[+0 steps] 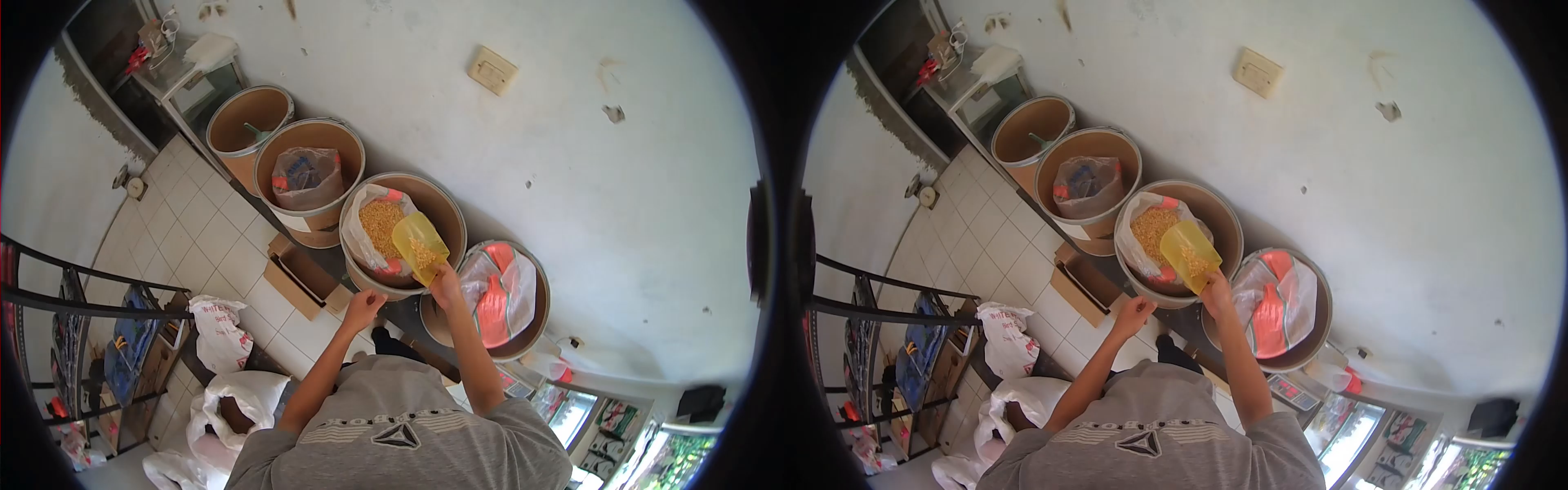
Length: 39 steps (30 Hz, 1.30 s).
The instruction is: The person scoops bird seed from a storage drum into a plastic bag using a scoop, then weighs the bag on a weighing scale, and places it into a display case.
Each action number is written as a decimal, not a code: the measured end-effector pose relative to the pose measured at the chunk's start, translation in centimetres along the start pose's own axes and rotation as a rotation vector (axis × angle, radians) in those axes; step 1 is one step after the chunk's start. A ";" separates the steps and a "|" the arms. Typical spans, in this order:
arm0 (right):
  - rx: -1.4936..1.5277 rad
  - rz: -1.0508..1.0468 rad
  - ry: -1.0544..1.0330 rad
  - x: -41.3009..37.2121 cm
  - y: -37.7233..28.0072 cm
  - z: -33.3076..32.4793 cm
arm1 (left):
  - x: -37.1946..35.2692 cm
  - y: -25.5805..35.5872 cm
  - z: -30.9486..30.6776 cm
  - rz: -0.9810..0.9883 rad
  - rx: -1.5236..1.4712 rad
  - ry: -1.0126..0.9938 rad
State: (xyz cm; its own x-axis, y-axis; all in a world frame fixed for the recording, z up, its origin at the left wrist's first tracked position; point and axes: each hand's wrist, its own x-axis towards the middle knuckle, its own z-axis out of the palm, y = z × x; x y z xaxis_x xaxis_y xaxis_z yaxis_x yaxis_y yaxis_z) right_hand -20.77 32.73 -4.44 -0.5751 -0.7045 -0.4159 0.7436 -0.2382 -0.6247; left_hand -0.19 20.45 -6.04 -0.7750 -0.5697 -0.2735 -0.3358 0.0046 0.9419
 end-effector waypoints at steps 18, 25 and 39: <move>0.262 -0.393 0.395 -26.1 5.9 -10.2 | -12.6 -2.8 9.6 -0.030 -0.040 -0.598; 0.373 -0.640 0.634 -36.3 7.2 -17.0 | -12.8 -0.2 17.1 -0.018 0.022 -0.832; 0.345 -0.609 0.987 -51.0 1.0 -34.3 | -17.9 -0.3 43.2 -0.057 0.218 -0.996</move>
State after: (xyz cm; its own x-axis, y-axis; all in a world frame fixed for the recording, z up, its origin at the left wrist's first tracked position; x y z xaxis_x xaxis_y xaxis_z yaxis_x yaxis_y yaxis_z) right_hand -2.41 91.34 -6.49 -0.7636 0.3631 -0.5339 0.2255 -0.6248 -0.7475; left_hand -9.38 66.12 -9.85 -0.8146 0.3682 -0.4482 -0.3990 0.2051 0.8937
